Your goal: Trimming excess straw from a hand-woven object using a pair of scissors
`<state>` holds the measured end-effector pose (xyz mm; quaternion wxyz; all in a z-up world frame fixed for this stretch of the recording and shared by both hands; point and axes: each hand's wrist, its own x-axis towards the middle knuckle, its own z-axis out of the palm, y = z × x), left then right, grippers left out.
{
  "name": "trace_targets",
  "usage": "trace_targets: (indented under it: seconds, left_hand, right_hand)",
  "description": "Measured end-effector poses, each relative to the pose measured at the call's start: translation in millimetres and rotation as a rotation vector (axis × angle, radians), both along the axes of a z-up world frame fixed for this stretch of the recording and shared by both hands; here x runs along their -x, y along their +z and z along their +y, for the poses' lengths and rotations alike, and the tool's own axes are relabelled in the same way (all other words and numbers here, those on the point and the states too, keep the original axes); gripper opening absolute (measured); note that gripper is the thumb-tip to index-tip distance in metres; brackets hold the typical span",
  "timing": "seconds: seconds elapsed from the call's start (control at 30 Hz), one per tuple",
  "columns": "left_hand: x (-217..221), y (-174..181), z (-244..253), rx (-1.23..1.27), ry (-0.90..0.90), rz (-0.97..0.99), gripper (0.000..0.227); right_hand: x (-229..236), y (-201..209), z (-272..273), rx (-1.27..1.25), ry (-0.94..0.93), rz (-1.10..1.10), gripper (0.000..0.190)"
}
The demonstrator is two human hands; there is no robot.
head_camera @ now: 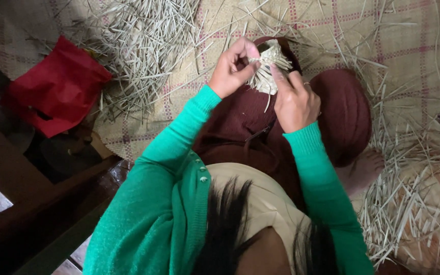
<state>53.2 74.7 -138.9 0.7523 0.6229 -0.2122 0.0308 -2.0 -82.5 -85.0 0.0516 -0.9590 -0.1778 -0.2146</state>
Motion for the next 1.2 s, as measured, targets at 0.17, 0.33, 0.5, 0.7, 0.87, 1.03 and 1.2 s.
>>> trace_targets:
  seconds: [0.17,0.33,0.5,0.7,0.87,1.03,1.2]
  left_hand:
    - [-4.5,1.0,-1.4,0.053,-0.026,0.057,0.032]
    - [-8.3,2.6,-0.4,-0.039,-0.004,0.041,0.03]
    - [-18.7,2.3,3.1,-0.061,-0.229,0.065,0.032]
    - [-42.7,-8.0,2.4,-0.114,-0.496,0.209,0.021]
    - [-46.7,-26.2,3.7,-0.117,-0.589,0.268,0.021]
    - [-41.9,-39.1,4.4,-0.062,-0.593,0.346,0.019]
    - [-36.7,-33.3,5.7,-0.065,-0.607,0.25,0.02]
  right_hand:
    - [-4.8,7.2,-2.2,-0.063,0.037,0.064,0.037]
    - [-9.2,9.3,-5.1,-0.033,0.042,0.091,0.037]
    - [-16.3,30.8,-16.7,-0.252,0.172,0.282,0.028]
    - [-43.6,20.8,-42.0,0.033,0.315,0.099,0.03]
    - [-43.3,21.5,-41.7,-0.022,0.364,0.134,0.021]
    - [-33.7,10.7,-36.3,-0.066,0.364,0.257,0.036]
    - [-30.1,16.3,-39.2,-0.052,0.321,0.25,0.033]
